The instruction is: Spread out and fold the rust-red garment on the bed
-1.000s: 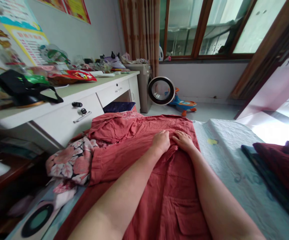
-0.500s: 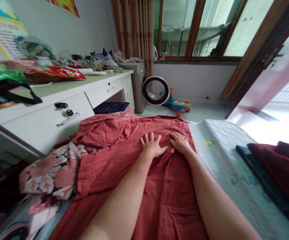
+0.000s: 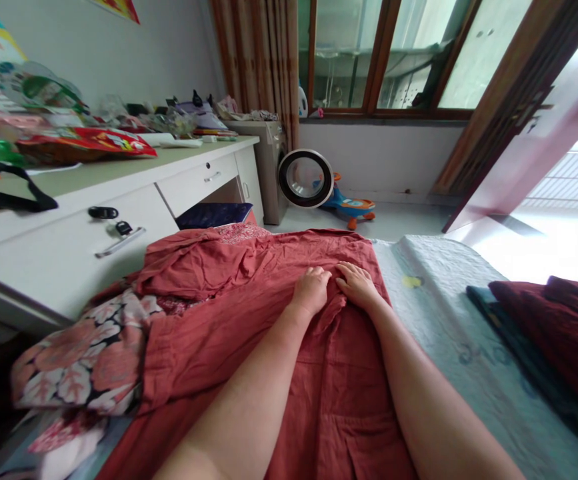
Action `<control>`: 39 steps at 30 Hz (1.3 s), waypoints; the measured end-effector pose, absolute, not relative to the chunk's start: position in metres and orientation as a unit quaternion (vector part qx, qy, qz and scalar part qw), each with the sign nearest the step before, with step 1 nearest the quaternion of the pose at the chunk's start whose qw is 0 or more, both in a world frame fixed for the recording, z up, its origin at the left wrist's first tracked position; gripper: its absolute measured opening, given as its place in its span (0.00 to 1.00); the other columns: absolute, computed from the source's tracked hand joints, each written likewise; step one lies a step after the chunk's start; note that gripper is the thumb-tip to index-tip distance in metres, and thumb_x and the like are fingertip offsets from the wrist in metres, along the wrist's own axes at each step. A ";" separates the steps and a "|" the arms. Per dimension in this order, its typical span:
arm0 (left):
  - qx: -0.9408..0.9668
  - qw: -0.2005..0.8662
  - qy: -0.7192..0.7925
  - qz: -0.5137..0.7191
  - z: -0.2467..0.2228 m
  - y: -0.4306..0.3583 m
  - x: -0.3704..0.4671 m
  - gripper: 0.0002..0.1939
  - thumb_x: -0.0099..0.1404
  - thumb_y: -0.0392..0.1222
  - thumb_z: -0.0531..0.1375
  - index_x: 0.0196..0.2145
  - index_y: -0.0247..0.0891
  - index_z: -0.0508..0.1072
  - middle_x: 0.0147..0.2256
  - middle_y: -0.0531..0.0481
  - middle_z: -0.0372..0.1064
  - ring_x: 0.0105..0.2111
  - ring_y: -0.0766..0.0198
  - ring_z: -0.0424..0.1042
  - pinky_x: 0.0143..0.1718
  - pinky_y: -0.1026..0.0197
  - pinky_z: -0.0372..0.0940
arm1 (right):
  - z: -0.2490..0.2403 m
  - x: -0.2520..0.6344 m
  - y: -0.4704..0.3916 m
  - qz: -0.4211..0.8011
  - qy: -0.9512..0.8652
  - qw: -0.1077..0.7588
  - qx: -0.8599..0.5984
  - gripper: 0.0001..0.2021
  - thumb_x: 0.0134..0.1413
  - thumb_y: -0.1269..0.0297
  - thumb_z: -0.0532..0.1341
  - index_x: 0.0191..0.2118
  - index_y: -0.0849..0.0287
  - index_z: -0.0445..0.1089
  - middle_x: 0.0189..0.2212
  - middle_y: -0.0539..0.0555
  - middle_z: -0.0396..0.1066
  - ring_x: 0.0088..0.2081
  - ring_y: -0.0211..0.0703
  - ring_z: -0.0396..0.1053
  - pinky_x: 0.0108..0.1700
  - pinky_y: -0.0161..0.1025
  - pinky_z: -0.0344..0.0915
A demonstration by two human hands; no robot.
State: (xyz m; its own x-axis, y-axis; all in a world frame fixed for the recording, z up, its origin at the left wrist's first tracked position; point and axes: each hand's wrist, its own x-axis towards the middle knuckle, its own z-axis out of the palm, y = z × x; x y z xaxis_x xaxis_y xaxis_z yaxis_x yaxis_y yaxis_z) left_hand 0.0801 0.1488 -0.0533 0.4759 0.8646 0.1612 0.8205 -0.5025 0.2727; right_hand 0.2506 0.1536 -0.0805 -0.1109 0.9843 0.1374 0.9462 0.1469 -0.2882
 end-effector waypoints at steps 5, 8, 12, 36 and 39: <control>0.842 0.075 0.521 0.120 -0.052 0.147 0.076 0.19 0.67 0.42 0.54 0.54 0.41 0.71 0.55 0.44 0.68 0.55 0.52 0.64 0.58 0.51 0.60 | -0.080 0.250 0.154 0.068 -0.741 0.154 -0.650 0.23 0.62 0.61 0.53 0.62 0.53 0.63 0.64 0.54 0.60 0.64 0.48 0.56 0.65 0.48 0.49; 0.828 0.094 0.544 0.092 -0.052 0.153 0.067 0.27 0.65 0.54 0.56 0.59 0.44 0.66 0.62 0.44 0.60 0.61 0.47 0.57 0.61 0.44 0.55 | -0.080 0.250 0.154 0.073 -0.738 0.160 -0.651 0.24 0.61 0.62 0.53 0.62 0.54 0.63 0.64 0.55 0.60 0.65 0.48 0.56 0.65 0.48 0.49; 0.817 0.156 0.555 0.017 -0.049 0.162 0.057 0.49 0.54 0.72 0.57 0.67 0.47 0.54 0.70 0.42 0.40 0.69 0.38 0.38 0.65 0.34 0.40 | -0.080 0.251 0.153 0.085 -0.734 0.180 -0.649 0.24 0.59 0.61 0.56 0.61 0.55 0.64 0.63 0.56 0.62 0.64 0.50 0.57 0.65 0.51 0.50; 0.797 0.167 0.574 0.090 -0.045 0.169 0.062 0.35 0.61 0.51 0.58 0.65 0.48 0.58 0.69 0.46 0.48 0.69 0.44 0.42 0.66 0.36 0.39 | -0.066 0.241 0.140 0.117 -0.743 0.114 -0.649 0.37 0.52 0.45 0.62 0.66 0.51 0.57 0.68 0.57 0.52 0.69 0.59 0.43 0.66 0.60 0.38; 0.824 0.115 0.533 0.155 -0.055 0.171 0.071 0.26 0.65 0.35 0.49 0.61 0.39 0.64 0.65 0.46 0.56 0.67 0.57 0.50 0.68 0.49 0.43 | -0.066 0.240 0.140 0.117 -0.738 0.107 -0.656 0.38 0.52 0.45 0.62 0.67 0.51 0.55 0.69 0.57 0.50 0.69 0.59 0.42 0.67 0.61 0.39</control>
State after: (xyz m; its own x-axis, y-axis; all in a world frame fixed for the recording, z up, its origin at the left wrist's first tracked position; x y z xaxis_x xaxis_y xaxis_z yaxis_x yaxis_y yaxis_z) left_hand 0.0711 0.1709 -0.0547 0.3847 0.9134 0.1334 0.8424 -0.4065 0.3538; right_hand 0.2400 0.1401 -0.0665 -0.1157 0.9933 0.0053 0.9431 0.1115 -0.3132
